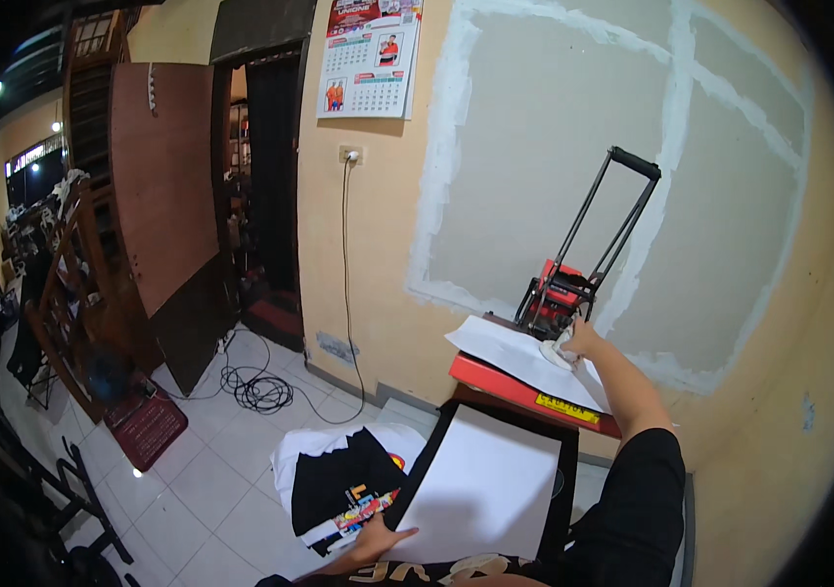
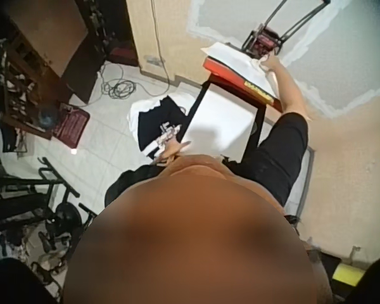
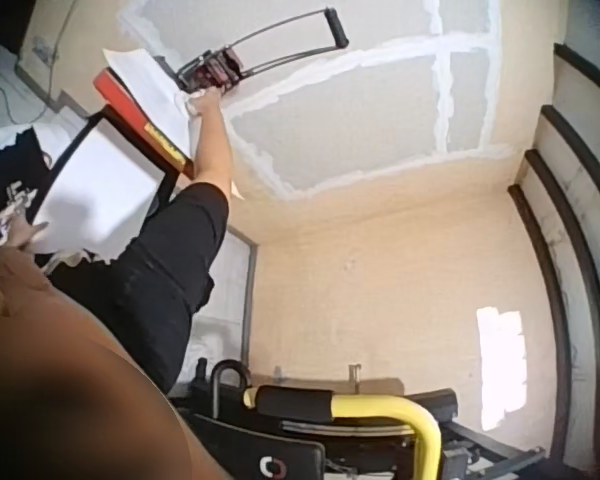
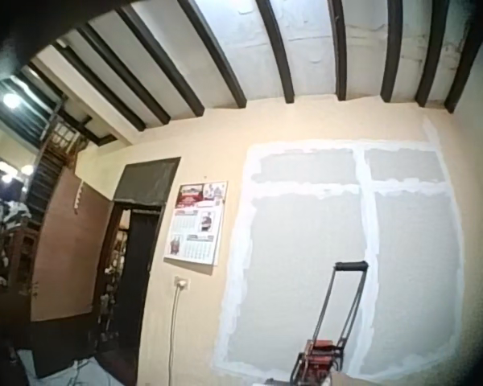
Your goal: The recorder is using a heat press machine to apply graphic designs onto black t-shirts.
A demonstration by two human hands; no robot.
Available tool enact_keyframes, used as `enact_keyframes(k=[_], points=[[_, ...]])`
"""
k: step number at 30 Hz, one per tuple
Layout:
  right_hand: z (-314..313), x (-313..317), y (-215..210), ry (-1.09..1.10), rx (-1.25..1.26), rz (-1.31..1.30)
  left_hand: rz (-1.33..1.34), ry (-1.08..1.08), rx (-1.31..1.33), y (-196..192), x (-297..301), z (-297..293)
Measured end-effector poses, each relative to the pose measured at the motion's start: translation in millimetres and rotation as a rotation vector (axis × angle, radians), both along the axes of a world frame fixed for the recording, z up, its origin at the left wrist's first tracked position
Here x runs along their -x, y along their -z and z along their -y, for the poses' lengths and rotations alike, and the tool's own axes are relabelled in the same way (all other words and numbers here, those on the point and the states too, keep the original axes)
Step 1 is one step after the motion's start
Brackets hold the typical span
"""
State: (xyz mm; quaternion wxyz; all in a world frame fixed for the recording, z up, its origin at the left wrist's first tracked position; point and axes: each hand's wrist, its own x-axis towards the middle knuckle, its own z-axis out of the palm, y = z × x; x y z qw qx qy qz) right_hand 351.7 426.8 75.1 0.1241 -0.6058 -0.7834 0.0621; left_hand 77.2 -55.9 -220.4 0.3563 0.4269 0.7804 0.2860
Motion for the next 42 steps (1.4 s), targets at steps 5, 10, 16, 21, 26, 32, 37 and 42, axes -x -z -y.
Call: enact_keyframes(k=[5, 10, 16, 21, 26, 32, 37, 42], points=[[82.0, 25.6, -48.7, -0.183, -0.458, 0.141, -0.044, -0.018, 0.141, -2.5, -3.6, -6.0], [253.4, 18.5, -107.5, -0.604, -0.938, -0.124, -0.033, -0.059, 0.102, 12.8, -5.3, 0.4], [389.4, -26.6, 25.5, -0.899, -0.451, -0.409, -0.078, -0.017, 0.086, 33.5, 7.7, -9.2], [425.7, -30.2, 212.6, -0.719, 0.028, -0.514, -0.211, -0.048, 0.254, 6.3, 1.2, -19.1], [429.1, -44.3, 226.1, -0.574, 0.004, -0.508, -0.321, -0.057, 0.200, -4.3, -14.2, -18.6], [412.4, -69.2, 223.6, -0.328, 0.067, -0.665, -0.414, -0.058, 0.144, 0.5, -20.7, -11.8], [401.2, -60.5, 228.4, -0.409, 0.263, -0.418, -0.469, -0.046, 0.270, -4.0, -22.3, -15.0], [429.5, -43.9, 244.9, -0.388, 0.087, -0.690, -0.479, -0.061, 0.239, -5.5, -26.6, -19.5]])
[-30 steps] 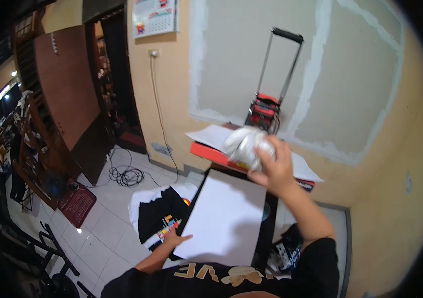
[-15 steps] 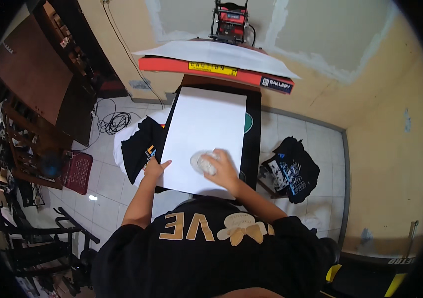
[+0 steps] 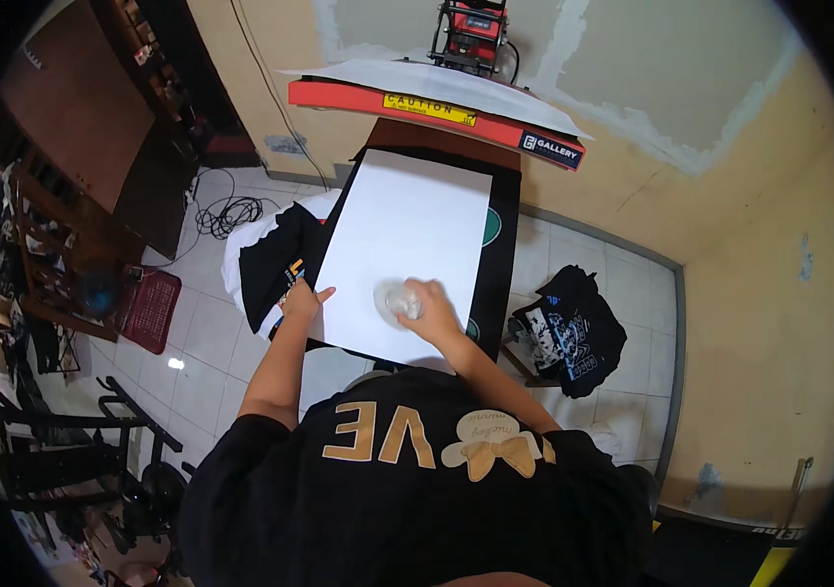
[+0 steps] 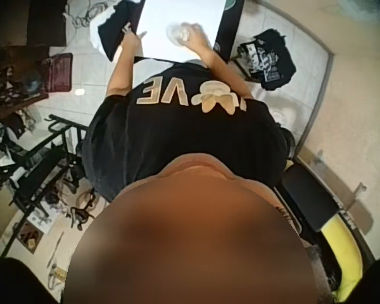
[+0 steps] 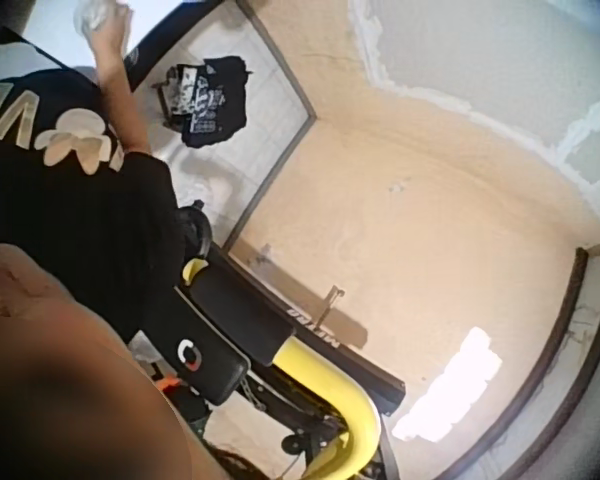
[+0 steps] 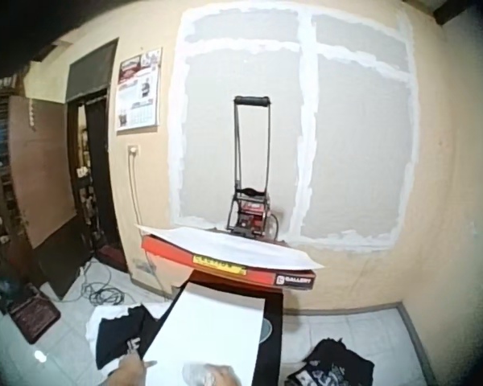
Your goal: The recorder is using a heat press machine to apply graphic designs onto black t-shirts.
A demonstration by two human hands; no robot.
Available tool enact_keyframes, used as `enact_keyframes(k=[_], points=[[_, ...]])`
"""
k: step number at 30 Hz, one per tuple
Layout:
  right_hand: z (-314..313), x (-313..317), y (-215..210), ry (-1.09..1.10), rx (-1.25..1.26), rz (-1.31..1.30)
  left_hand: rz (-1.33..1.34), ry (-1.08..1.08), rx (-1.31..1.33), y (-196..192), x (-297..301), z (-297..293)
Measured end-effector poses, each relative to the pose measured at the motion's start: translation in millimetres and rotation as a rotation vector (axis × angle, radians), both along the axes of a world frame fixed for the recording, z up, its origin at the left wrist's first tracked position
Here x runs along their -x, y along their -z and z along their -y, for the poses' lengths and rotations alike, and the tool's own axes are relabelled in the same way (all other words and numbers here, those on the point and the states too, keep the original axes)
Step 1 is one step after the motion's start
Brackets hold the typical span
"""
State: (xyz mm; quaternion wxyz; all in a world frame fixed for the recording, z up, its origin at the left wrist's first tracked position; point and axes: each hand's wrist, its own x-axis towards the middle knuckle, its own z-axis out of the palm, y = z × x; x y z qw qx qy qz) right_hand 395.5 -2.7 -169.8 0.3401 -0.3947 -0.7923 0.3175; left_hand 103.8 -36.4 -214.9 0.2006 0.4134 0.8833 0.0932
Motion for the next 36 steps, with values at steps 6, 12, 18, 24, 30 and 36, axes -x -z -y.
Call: enact_keyframes(k=[6, 12, 18, 24, 30, 36], points=[[4.7, -6.9, -29.5, -0.128, 0.000, 0.268, 0.043, -0.057, 0.029, 4.0, 5.0, 3.2], [3.2, -32.5, 9.7, 0.035, 0.027, -0.045, 0.080, -0.041, -0.041, 0.9, 4.9, 3.1], [14.1, -32.0, 13.5, 0.161, -0.073, -0.171, 0.088, -0.045, -0.014, -4.9, -1.7, 0.9], [16.4, -14.6, -16.3, 0.015, -0.137, -0.040, 0.101, -0.012, -0.046, 1.0, 10.4, 6.9], [17.5, 26.9, -1.4, -0.119, 0.088, 0.136, 0.150, 0.002, 0.031, -11.5, 6.6, 2.2], [20.7, 74.4, -12.1, -0.180, 0.036, 0.179, 0.158, 0.046, -0.097, 11.7, 16.3, 11.4]])
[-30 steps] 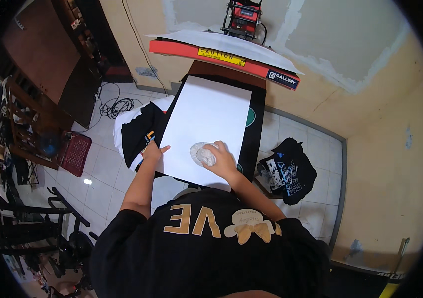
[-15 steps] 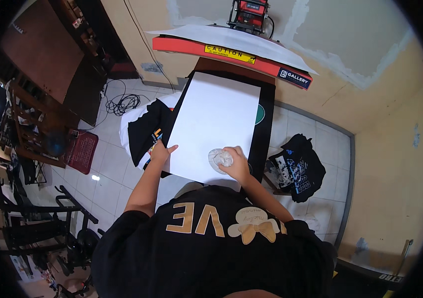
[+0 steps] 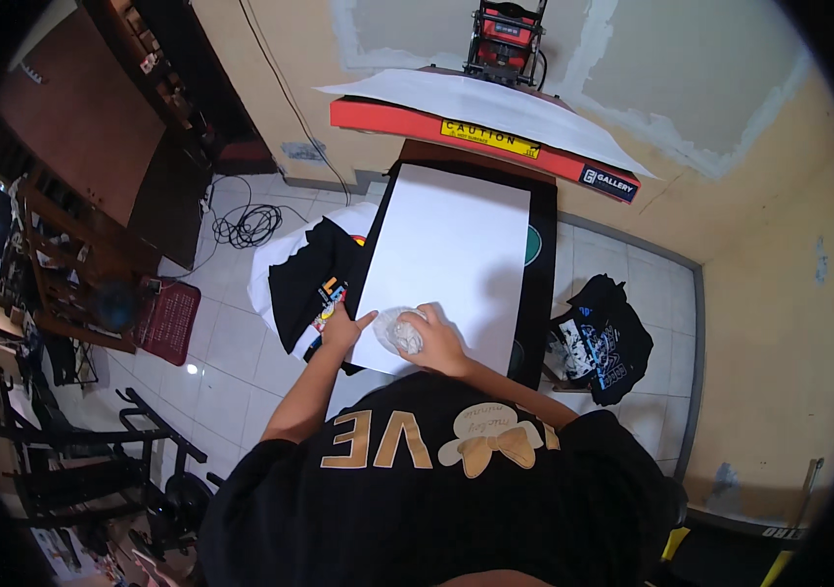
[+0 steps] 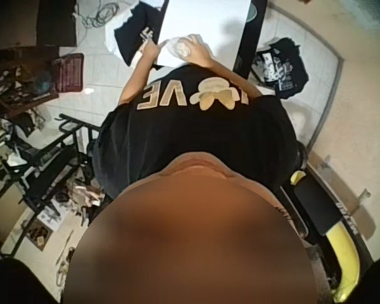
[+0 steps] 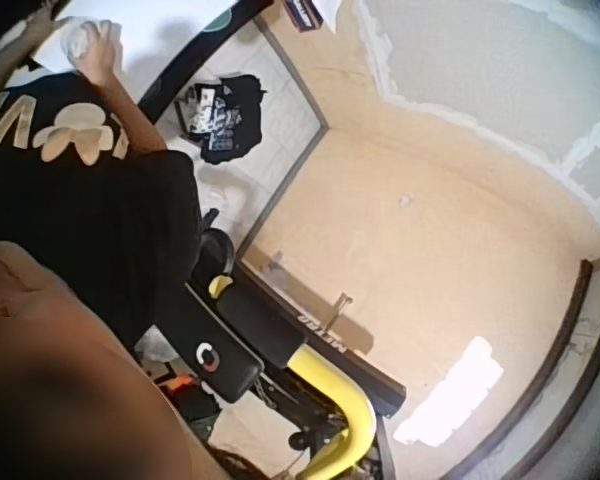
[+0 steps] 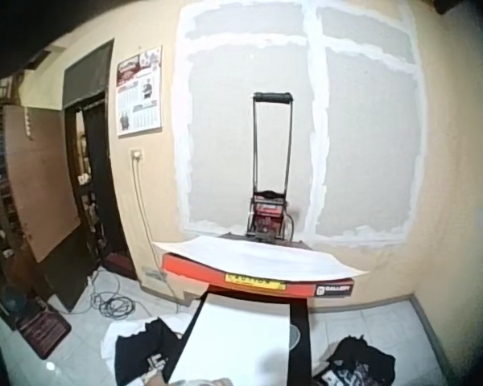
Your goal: The recorder is using a heat press machine to apply graphic designs onto black t-shirts.
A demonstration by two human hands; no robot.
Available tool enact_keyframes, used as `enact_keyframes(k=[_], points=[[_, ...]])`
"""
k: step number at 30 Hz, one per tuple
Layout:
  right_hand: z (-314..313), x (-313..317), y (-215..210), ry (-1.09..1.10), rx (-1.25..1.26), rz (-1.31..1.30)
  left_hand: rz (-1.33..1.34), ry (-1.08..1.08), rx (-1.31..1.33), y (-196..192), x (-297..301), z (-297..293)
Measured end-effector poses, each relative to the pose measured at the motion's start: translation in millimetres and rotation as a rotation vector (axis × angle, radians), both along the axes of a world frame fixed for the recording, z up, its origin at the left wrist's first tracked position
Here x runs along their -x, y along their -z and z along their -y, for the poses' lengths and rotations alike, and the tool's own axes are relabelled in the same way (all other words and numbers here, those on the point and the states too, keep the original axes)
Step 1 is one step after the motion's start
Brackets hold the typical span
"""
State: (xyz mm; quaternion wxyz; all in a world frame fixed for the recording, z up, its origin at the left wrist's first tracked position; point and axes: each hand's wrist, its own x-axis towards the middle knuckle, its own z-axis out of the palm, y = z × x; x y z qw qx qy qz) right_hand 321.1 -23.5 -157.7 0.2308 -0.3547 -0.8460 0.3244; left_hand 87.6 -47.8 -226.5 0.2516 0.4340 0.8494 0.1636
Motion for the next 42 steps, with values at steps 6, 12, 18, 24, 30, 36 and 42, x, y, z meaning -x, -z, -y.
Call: enact_keyframes(k=[6, 12, 18, 24, 30, 36, 42], points=[[-19.7, 20.5, 2.7, 0.052, 0.061, 0.029, 0.099, 0.112, -0.512, 6.5, -1.7, 15.3], [-17.1, 19.7, 13.8, 0.088, 0.031, -0.007, -0.203, 0.435, -0.687, -28.6, -17.2, 25.9], [-16.6, 19.0, 17.6, 0.090, 0.002, -0.039, -0.123, 0.505, -0.515, -36.4, -36.0, 26.0], [-9.9, 7.1, 13.6, 0.084, 0.036, 0.024, -0.067, 0.524, -0.463, -40.8, -41.1, 27.2], [-5.4, -6.8, 18.3, 0.086, 0.026, 0.020, -0.112, 0.527, -0.483, -34.6, -47.1, 27.2], [-26.7, -44.1, 10.5, 0.062, 0.107, 0.083, -0.266, 0.603, -0.399, -25.7, -45.7, 31.1], [-91.4, -117.6, 6.6, 0.525, -0.068, 0.183, -0.318, 0.584, -0.366, -22.5, -49.2, 31.7]])
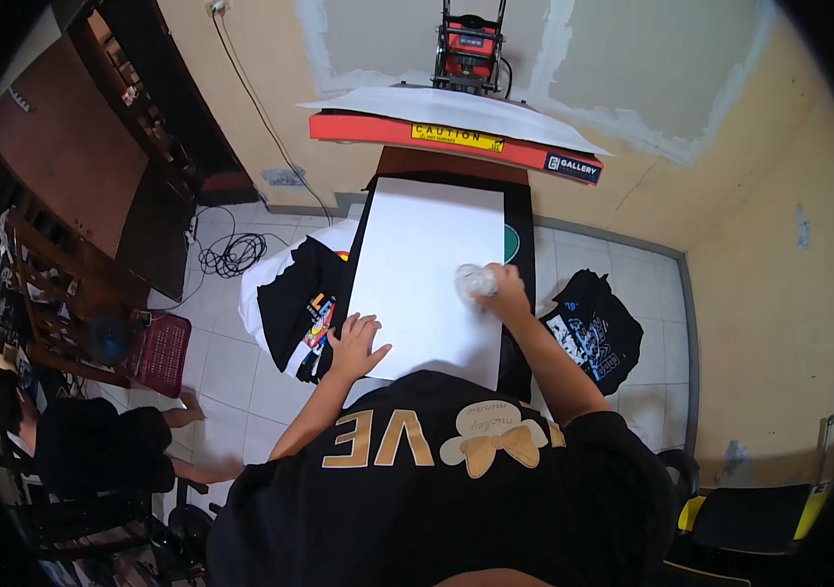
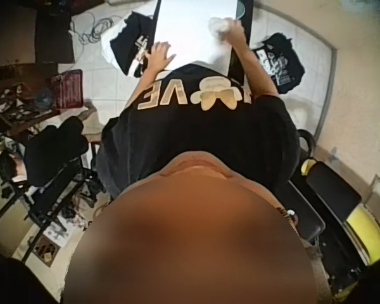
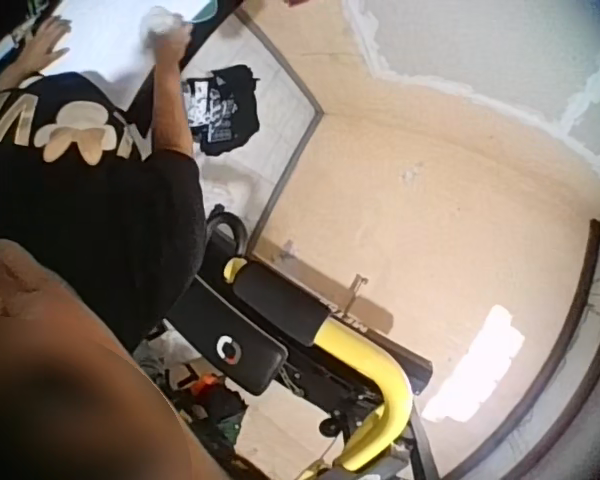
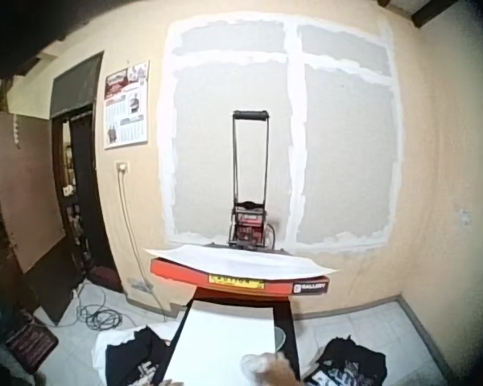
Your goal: The recorder is using a heat press machine to apply graphic designs onto black t-shirts.
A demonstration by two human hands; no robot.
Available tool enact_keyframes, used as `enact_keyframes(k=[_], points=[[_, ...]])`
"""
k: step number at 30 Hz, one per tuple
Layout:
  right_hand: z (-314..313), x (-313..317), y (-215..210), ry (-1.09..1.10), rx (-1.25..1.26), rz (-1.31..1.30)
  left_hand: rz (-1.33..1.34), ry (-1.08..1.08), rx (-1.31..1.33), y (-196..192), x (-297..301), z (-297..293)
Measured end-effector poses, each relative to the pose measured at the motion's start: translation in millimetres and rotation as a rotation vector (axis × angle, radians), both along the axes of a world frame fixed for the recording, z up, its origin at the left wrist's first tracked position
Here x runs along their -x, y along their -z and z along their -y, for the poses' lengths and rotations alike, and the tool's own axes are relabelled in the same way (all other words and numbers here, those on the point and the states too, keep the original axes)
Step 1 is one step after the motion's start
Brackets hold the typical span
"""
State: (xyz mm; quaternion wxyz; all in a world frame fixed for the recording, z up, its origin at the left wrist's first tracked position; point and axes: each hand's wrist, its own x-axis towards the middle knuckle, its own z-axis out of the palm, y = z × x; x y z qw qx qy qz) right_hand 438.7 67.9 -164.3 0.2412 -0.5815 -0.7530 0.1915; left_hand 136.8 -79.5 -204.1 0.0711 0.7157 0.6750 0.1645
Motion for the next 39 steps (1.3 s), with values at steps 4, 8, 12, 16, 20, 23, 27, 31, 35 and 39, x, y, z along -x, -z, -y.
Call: enact_keyframes(k=[4, 8, 12, 16, 20, 23, 27, 31, 35, 39], points=[[-16.5, -12.6, -3.6, 0.178, -0.170, 0.077, -0.017, 0.045, -0.092, 6.1, 0.1, 2.1], [10.7, 22.0, 5.9, -0.043, 0.106, 0.015, -0.034, 0.070, -0.096, 6.3, 2.1, 2.1], [70.5, 62.6, 23.4, -0.406, -0.037, -0.025, -0.064, 0.096, -0.047, 3.8, 4.1, 1.6], [72.0, 69.0, -2.0, -0.509, -0.070, -0.006, -0.097, 0.153, 0.025, 7.0, 6.9, 3.5], [6.5, 33.2, 15.2, -0.184, -0.167, -0.005, -0.150, 0.203, 0.045, -0.4, 5.2, 0.0], [-43.8, 1.6, 16.7, 0.093, -0.190, 0.065, -0.165, 0.227, 0.030, 0.6, 3.9, -2.6], [-49.0, 16.7, 3.5, 0.212, -0.191, 0.043, -0.155, 0.230, 0.060, 1.6, 5.2, -2.2], [-11.8, 62.7, 15.9, 0.000, -0.294, -0.012, -0.169, 0.219, 0.061, 2.5, 4.6, -3.4], [52.7, 107.0, 8.8, -0.295, -0.306, -0.072, -0.146, 0.195, 0.121, 3.7, 7.9, -3.4], [62.1, 104.8, 21.4, -0.419, -0.316, -0.020, -0.128, 0.190, 0.163, 3.0, 7.7, -4.5]])
